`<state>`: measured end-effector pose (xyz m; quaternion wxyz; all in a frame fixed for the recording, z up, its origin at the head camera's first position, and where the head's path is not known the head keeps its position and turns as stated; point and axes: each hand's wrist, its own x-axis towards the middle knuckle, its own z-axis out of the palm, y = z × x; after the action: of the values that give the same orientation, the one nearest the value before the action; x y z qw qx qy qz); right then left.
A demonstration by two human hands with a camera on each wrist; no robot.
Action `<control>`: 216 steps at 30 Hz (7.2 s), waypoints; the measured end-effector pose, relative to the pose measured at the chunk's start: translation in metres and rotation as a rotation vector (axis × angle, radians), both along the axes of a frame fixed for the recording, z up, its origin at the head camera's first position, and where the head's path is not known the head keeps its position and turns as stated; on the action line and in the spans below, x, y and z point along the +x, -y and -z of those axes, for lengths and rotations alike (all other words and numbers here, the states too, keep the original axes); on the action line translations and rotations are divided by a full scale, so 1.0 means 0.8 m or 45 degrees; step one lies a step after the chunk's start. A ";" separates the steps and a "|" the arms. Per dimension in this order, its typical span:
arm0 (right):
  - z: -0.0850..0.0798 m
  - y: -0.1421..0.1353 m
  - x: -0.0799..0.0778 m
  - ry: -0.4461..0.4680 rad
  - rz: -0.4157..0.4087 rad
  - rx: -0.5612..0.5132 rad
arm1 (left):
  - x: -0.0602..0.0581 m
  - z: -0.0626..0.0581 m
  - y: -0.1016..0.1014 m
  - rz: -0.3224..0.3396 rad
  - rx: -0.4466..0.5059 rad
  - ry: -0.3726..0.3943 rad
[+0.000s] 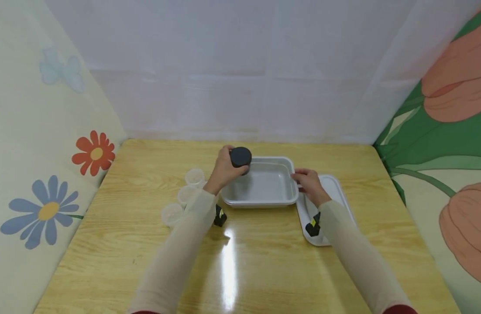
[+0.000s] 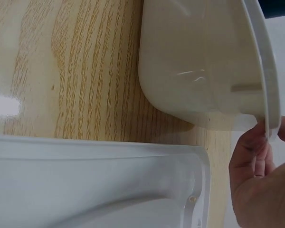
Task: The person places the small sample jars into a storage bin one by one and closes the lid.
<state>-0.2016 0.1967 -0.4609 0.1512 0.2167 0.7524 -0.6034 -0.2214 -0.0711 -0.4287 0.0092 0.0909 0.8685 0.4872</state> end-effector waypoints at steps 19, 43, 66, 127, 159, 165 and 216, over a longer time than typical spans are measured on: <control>0.001 0.008 0.000 -0.011 -0.003 0.018 | -0.007 0.040 -0.065 0.173 -0.105 0.124; 0.004 0.006 0.006 -0.060 -0.053 0.041 | -0.009 0.067 -0.111 0.206 -0.157 0.139; -0.004 -0.004 -0.001 -0.100 -0.096 0.067 | 0.000 0.037 -0.091 0.213 -0.167 0.137; -0.003 0.000 0.000 0.005 -0.073 0.032 | 0.044 -0.014 0.101 -0.128 0.004 0.149; -0.002 -0.004 -0.001 -0.004 -0.083 0.010 | 0.122 0.020 0.185 -0.393 0.113 0.151; -0.002 -0.004 -0.002 -0.009 -0.086 -0.002 | 0.142 0.026 0.197 -0.398 0.125 0.174; -0.004 -0.003 -0.002 -0.015 -0.097 0.043 | 0.183 0.092 0.196 -0.462 0.258 0.280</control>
<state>-0.2029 0.1995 -0.4577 0.1662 0.1868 0.7710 -0.5857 -0.0749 -0.2277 -0.5021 0.0070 -0.1198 0.8110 0.5727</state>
